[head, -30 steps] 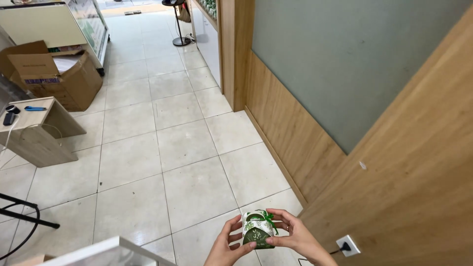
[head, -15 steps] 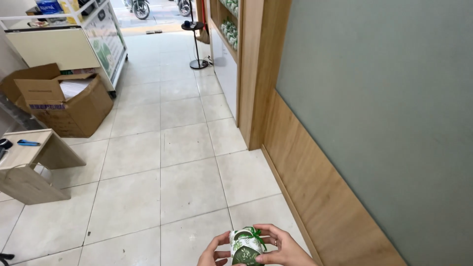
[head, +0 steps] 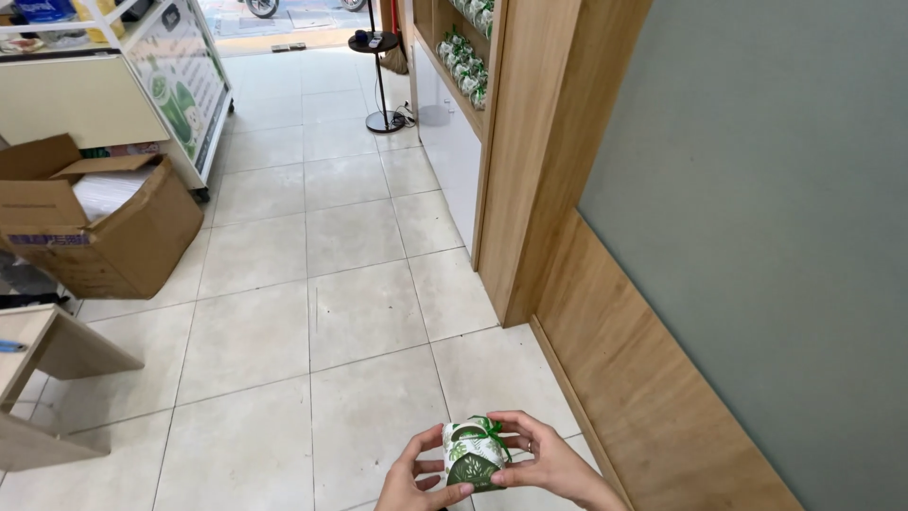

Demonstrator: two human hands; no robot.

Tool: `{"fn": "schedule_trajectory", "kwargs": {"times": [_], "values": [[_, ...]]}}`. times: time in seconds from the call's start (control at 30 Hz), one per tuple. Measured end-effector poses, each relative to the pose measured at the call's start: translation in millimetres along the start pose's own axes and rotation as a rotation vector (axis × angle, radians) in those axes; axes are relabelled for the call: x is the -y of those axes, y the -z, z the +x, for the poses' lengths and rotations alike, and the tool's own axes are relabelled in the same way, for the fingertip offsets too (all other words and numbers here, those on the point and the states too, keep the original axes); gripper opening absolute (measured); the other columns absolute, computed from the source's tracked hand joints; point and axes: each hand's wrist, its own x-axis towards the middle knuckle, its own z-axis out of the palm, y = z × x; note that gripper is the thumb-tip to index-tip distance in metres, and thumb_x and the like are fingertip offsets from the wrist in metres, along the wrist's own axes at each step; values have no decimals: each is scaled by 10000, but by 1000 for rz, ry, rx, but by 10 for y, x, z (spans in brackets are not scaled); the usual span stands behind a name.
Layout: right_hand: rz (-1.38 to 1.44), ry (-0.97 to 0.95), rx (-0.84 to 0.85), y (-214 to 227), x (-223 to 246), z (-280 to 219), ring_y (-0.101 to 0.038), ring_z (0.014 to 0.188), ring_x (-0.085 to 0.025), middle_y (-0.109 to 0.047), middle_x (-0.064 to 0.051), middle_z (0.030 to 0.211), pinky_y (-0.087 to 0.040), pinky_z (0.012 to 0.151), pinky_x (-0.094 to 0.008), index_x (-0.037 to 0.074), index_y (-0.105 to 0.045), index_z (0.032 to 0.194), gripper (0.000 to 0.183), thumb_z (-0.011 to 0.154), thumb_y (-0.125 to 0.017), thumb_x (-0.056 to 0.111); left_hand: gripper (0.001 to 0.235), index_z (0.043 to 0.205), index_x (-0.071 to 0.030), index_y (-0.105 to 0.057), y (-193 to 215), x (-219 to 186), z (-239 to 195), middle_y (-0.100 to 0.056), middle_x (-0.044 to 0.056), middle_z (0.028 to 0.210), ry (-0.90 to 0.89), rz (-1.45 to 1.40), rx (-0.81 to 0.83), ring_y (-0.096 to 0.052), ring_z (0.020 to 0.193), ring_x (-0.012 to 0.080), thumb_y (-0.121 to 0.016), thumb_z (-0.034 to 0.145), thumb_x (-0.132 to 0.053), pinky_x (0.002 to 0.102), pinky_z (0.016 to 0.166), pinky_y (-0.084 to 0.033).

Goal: Organizing and placing decorative gift boxes onto display shelves.

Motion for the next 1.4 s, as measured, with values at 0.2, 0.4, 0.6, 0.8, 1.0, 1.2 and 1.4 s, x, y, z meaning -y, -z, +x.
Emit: {"fn": "schedule_trajectory", "kwargs": {"times": [0.2, 0.4, 0.6, 0.8, 1.0, 1.2, 1.4], "values": [[-56, 10, -68, 231, 660, 1571, -601, 1309, -231, -581, -105, 1442, -607, 981, -393, 88, -488, 1452, 843, 720, -906, 67, 1092, 1492, -148, -459, 946, -770, 1404, -581, 57, 1478, -78, 35, 75, -669, 1214, 269, -1028, 565, -251, 487, 1040, -538], [-40, 53, -138, 522, 1209, 2807, -551, 1367, -224, -536, -74, 1466, -617, 1017, -388, 145, -459, 1517, 863, 764, -876, 92, 1092, 1502, -150, -447, 1506, -1454, 2581, -559, 53, 1481, -99, 46, 77, -658, 1218, 271, -1010, 570, -239, 487, 1032, -575], [-232, 157, -244, 1124, 1617, 4069, -500, 1398, -197, -525, -23, 1477, -576, 1030, -403, 187, -480, 1515, 795, 808, -844, 179, 1116, 1549, -166, -427, 1867, -1873, 3972, -540, 70, 1521, -141, -39, 140, -656, 1265, 297, -1002, 594, -222, 488, 1044, -557], [-377, 191, -284, 1844, 2242, 5463, -581, 1330, -178, -587, -16, 1438, -494, 1040, -373, 151, -699, 1293, 442, 872, -802, 234, 1132, 1557, -157, -410, 2363, -2774, 5320, -528, 73, 1515, -107, 71, 96, -665, 1279, 311, -1006, 595, -198, 473, 1088, -556], [-446, 250, -316, 2362, 2817, 6733, -640, 1220, -177, -653, -21, 1347, -517, 969, -342, 106, -776, 1122, 260, 881, -773, 203, 1147, 1557, -156, -400, 2789, -3456, 6529, -530, 71, 1515, -88, 99, 61, -661, 1292, 326, -1000, 580, -201, 483, 1095, -534], [-425, 274, -365, 2771, 3074, 7925, -693, 1150, -177, -686, -31, 1263, -556, 933, -320, 74, -777, 1081, 212, 888, -766, 162, 1167, 1557, -177, -402, 3202, -4125, 7672, -535, 46, 1499, -46, 267, 164, -674, 1260, 317, -1023, 570, -228, 450, 1090, -559], [-373, 264, -582, 3061, 3396, 8908, -693, 1107, -195, -700, -41, 1234, -566, 909, -330, 27, -772, 1006, 162, 883, -761, 133, 1124, 1541, -218, -443, 3615, -4793, 8848, -587, 17, 1472, -132, 355, 308, -701, 1235, 249, -1007, 568, -199, 402, 1039, -582]]}}
